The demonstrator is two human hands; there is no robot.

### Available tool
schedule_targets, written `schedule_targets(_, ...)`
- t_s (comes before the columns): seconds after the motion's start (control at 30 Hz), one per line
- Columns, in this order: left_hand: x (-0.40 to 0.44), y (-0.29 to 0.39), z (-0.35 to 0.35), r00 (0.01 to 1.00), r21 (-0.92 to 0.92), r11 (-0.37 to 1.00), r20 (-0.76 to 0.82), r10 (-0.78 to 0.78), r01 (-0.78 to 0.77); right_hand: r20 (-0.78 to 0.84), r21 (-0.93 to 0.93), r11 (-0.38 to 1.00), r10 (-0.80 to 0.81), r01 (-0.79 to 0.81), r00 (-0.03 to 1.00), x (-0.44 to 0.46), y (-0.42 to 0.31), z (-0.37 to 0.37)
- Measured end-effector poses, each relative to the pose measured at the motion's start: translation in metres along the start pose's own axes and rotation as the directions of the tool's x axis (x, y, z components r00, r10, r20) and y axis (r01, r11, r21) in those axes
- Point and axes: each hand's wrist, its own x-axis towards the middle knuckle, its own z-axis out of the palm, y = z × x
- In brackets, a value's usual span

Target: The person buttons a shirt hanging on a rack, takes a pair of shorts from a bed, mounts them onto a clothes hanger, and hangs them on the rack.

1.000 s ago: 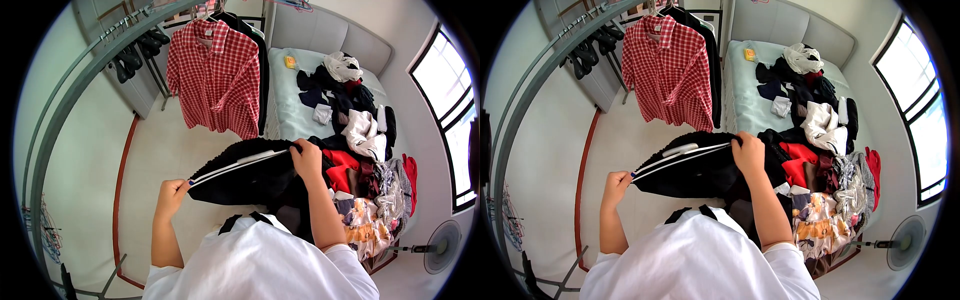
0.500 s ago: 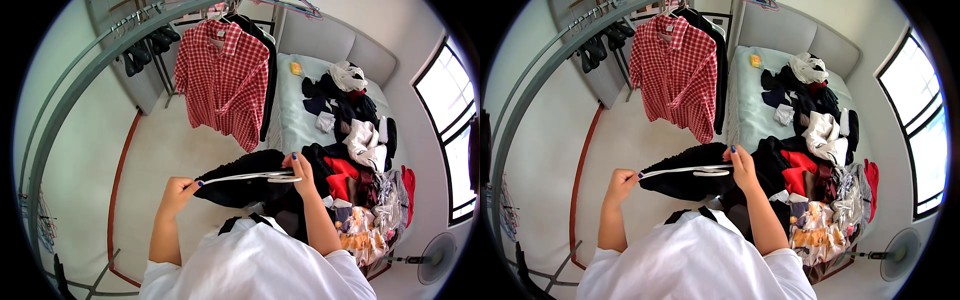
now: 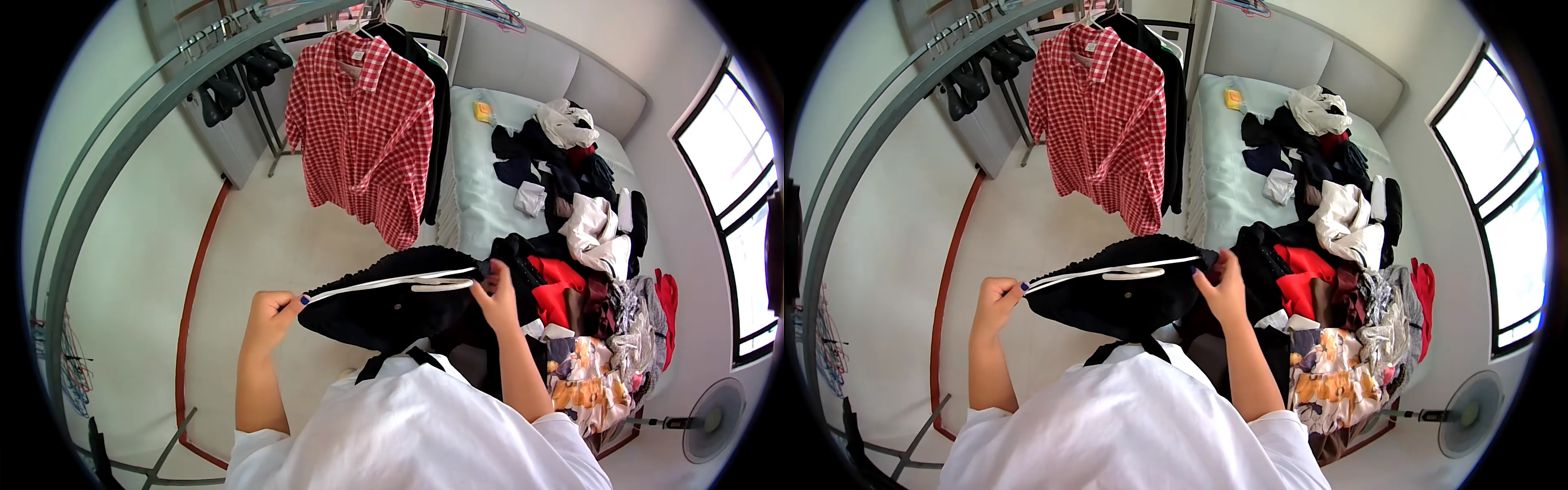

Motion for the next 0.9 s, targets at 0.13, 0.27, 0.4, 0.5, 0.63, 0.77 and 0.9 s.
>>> schedule_targets(0.13,-0.001,-0.001,0.002,1.0,-0.014,1.0,0.022,-0.019,0.019,-0.107,-0.098,0.983,0.146,-0.157,0.983,0.009,-0.004,0.007)
schedule_targets(0.27,0.0,0.002,-0.001,0.996,0.028,0.998,0.07,-0.051,0.049,-0.077,0.345,0.9,0.309,-0.266,0.948,0.03,0.03,0.0)
schedule_targets(0.4,-0.001,-0.016,-0.001,0.989,-0.172,0.983,0.144,-0.04,0.064,-0.05,0.493,0.832,0.319,-0.255,0.946,0.04,0.026,-0.004)
schedule_targets(0.5,-0.004,-0.011,0.003,0.983,-0.04,0.994,0.159,-0.092,0.1,0.097,0.419,0.875,0.22,-0.241,0.971,0.037,0.011,-0.005)
schedule_targets(0.63,-0.004,-0.028,0.003,0.995,-0.275,0.958,0.078,-0.062,0.081,0.155,0.291,0.906,0.271,-0.306,0.95,0.035,0.008,-0.006)
schedule_targets(0.77,-0.003,-0.027,-0.001,0.997,-0.396,0.916,-0.007,-0.072,0.063,0.098,-0.054,0.989,0.143,-0.138,0.985,0.034,0.015,-0.012)
schedule_targets(0.9,-0.002,-0.022,0.0,0.999,-0.297,0.955,0.039,-0.014,0.025,0.091,0.018,0.992,0.123,-0.125,0.988,0.035,0.029,-0.002)
